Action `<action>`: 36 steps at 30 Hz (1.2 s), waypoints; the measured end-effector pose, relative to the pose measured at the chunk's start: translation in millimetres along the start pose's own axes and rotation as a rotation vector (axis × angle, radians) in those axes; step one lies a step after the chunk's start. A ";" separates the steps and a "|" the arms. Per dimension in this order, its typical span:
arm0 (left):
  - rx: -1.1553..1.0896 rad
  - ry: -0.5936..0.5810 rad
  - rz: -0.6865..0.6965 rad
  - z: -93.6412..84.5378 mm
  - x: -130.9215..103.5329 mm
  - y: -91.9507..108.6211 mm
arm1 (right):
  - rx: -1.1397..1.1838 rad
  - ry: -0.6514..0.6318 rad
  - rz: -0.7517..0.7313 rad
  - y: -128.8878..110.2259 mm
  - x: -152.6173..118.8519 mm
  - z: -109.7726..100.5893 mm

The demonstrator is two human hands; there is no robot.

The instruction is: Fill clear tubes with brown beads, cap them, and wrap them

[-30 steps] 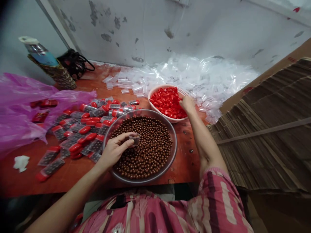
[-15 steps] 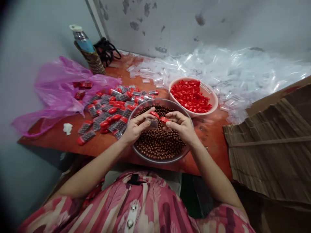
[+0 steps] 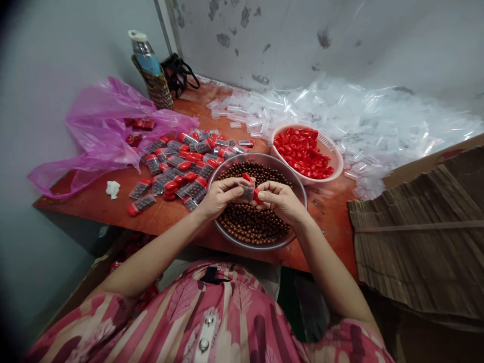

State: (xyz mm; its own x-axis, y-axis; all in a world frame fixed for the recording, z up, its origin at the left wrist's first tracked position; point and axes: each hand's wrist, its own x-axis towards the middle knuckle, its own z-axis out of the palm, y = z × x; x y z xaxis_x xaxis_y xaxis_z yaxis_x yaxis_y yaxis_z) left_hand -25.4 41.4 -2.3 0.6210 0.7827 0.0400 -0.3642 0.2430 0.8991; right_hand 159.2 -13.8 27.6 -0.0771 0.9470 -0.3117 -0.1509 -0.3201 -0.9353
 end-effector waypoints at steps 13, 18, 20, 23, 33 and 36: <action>-0.187 0.112 -0.073 2.3 5.2 -2.7 | -1.476 0.368 -0.870 15.3 -14.6 21.1; 0.019 0.053 -0.030 1.9 2.3 -4.5 | -1.379 0.473 -0.740 6.7 -12.3 7.2; 0.130 0.040 0.011 2.2 1.9 -6.5 | -1.139 0.458 -0.697 -3.5 -13.5 0.6; 0.291 0.031 0.070 2.8 2.5 -10.1 | -0.825 0.393 -0.643 -15.8 -15.8 -2.1; 0.636 0.031 0.234 6.5 -2.0 -5.0 | -0.765 0.252 -0.552 -11.5 -13.8 7.5; 0.667 0.041 0.254 8.4 -3.1 -2.6 | -0.870 0.190 -0.549 -18.1 -16.6 4.0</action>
State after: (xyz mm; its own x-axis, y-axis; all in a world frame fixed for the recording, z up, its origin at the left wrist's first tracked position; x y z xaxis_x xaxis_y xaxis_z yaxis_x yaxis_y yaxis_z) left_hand -20.6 33.6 -1.1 0.5416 0.7929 0.2793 0.0158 -0.3418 0.9396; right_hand 159.3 -23.8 50.3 -0.0449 0.9693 0.2416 0.6489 0.2121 -0.7307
